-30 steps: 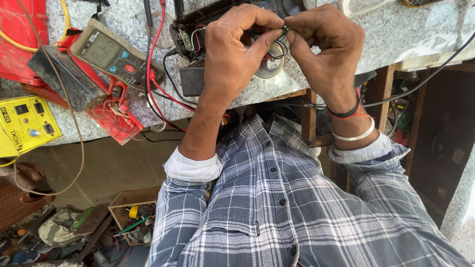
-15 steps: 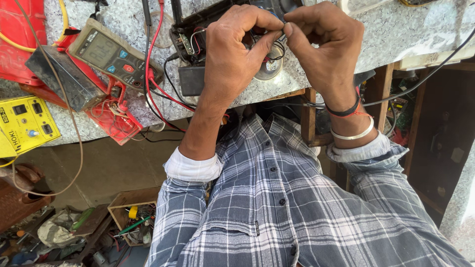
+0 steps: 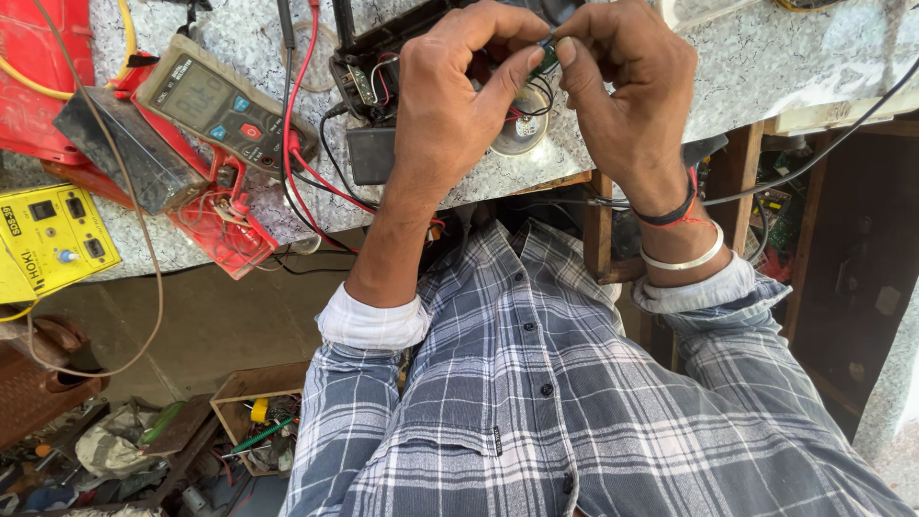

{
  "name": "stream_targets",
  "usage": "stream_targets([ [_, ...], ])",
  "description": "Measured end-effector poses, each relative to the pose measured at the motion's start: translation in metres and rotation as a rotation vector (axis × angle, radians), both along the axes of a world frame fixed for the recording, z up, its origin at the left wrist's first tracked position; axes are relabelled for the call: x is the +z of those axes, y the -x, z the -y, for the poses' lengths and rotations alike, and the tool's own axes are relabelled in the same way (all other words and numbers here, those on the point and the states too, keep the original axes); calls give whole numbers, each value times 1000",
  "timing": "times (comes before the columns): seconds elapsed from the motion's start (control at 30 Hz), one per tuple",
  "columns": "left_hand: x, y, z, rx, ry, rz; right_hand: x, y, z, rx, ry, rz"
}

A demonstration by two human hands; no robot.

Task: The person solders wires to a small circuit board, then assembles a red handheld device by inserting the board and securing the casing with a screwdriver. They test the device by pressing a button and use pliers to adjust internal components.

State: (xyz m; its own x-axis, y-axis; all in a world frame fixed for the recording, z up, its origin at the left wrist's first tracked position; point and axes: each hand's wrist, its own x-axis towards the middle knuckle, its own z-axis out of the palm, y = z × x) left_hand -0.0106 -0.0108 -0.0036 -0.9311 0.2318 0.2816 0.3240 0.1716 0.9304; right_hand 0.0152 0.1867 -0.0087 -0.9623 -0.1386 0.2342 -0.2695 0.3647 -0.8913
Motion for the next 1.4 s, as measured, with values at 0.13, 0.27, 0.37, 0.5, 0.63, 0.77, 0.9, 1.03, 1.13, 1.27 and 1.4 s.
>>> stream_targets([
  [0.13,0,1,-1,-10,31,44,0,0,-1,17,16,-15],
  [0.27,-1,2,-1,-15,-22,92,1,0,-3,38,15,-15],
  [0.37,-2,2,0,-21,-37,107,1,2,-5,62,-5,-44],
  [0.5,-5,2,2,-8,-88,129,1,1,-4,69,26,-19],
  [0.63,-6,3,3,-18,-91,126,1,0,-2,68,54,-9],
  [0.77,-8,4,5,-48,-94,167,1,0,0,66,77,6],
  [0.9,-11,5,7,-83,-124,173,0,-1,2,71,128,17],
  [1.03,-15,7,9,-117,-170,218,-5,-3,1,64,157,46],
  [1.13,-18,9,9,-131,-182,225,-8,-4,0,57,190,77],
  [1.27,-19,10,10,-144,-198,232,-10,-4,0,66,239,68],
  [1.4,-17,8,10,-125,-188,231,-6,-2,2,81,276,52],
])
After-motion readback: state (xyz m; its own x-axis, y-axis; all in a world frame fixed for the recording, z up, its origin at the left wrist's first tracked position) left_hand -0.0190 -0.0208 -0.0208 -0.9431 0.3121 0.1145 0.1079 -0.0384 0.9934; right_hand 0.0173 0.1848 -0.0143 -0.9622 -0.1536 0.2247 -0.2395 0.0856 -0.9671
